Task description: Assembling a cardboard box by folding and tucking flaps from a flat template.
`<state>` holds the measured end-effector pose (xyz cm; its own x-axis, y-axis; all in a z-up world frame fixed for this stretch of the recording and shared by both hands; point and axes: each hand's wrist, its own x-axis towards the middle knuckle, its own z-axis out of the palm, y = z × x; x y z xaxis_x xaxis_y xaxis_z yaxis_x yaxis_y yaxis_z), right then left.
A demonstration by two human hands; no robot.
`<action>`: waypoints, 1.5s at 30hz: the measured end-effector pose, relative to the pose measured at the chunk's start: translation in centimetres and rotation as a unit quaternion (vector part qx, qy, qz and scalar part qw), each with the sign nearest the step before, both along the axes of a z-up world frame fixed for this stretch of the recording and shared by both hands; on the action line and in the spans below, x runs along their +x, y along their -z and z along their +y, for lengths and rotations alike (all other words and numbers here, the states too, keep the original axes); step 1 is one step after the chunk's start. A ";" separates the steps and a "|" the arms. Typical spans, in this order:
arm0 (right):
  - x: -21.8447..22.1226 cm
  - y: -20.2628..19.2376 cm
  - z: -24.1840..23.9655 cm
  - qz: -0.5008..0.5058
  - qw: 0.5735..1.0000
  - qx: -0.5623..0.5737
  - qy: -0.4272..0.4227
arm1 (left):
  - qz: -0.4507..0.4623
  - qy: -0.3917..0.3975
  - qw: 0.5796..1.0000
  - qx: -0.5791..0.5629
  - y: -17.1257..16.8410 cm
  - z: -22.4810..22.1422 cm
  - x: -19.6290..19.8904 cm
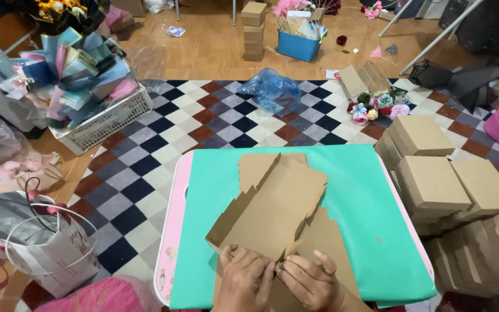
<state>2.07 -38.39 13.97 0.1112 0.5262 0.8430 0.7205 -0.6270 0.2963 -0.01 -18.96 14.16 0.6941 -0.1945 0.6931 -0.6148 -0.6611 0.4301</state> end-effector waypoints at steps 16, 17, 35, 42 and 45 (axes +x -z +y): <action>-0.1 -0.5 0.9 0.076 0.993 -0.030 -0.085 | 0.487 0.126 0.816 0.286 -3.4 2.1 5.1; -0.2 -0.7 0.9 0.096 0.991 -0.032 -0.090 | 0.506 0.129 0.782 0.341 -3.6 1.6 5.3; 1.5 1.1 0.3 0.381 0.906 -0.100 -0.153 | 0.611 0.232 0.650 0.388 -8.2 0.9 8.2; 1.4 1.8 0.2 0.348 0.916 -0.144 -0.135 | 0.622 0.245 0.650 0.362 -8.6 1.2 7.7; 1.4 1.7 0.4 0.346 0.914 -0.159 -0.140 | 0.603 0.256 0.663 0.363 -7.2 1.5 7.8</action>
<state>3.50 -38.02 12.24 0.3839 0.8220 0.4206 0.9232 -0.3511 -0.1565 7.77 -17.42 21.39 0.3720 -0.5977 -0.7102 -0.3381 -0.7998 0.4960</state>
